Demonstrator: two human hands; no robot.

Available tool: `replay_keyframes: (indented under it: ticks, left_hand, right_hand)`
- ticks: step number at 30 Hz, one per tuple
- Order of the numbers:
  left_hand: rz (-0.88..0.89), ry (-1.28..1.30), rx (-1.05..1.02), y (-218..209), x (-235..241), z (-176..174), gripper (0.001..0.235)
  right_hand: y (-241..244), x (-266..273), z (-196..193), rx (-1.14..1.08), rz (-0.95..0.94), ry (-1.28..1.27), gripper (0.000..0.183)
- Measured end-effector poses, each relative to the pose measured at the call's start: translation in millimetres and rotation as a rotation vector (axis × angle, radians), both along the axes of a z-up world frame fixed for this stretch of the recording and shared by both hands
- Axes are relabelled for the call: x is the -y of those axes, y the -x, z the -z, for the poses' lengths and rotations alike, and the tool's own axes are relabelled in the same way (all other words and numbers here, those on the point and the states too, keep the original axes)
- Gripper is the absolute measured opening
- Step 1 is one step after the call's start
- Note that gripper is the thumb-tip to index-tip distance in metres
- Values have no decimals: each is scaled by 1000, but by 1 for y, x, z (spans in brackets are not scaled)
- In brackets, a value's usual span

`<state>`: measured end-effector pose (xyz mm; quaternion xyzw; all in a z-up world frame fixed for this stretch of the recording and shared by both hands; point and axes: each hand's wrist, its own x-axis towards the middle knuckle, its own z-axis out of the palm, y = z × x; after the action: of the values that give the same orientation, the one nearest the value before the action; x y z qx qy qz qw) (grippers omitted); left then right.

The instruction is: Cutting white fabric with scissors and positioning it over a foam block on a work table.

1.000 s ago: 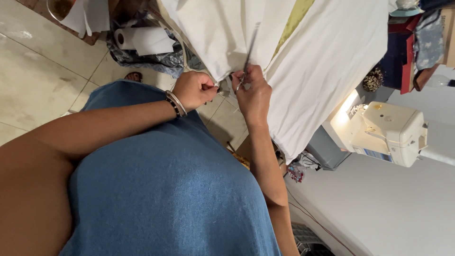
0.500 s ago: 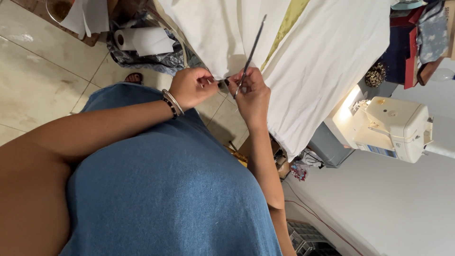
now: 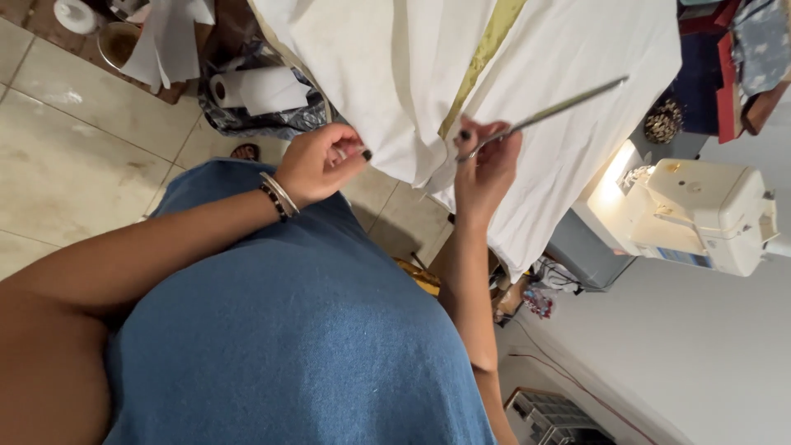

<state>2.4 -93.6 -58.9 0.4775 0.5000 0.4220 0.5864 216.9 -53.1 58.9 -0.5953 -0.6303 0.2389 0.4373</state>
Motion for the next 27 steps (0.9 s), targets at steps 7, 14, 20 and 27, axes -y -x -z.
replay_keyframes:
  ticks: [7,14,20,27]
  left_hand:
    - [211,369,273,-10,-24,-19,71]
    - [187,417,318,-3,-39,-64,52]
    - [-34,370,117,-26,-42,43,20]
    - [-6,289,106,-7,-30,55,24]
  right_hand:
    - [15,-6,70,-541,-188,322,19]
    - [49,52,62,-705,-326,451,25]
    - [33,83,40,-738,-247,550,30]
    - [-1,16,12,-119,-146,459,31]
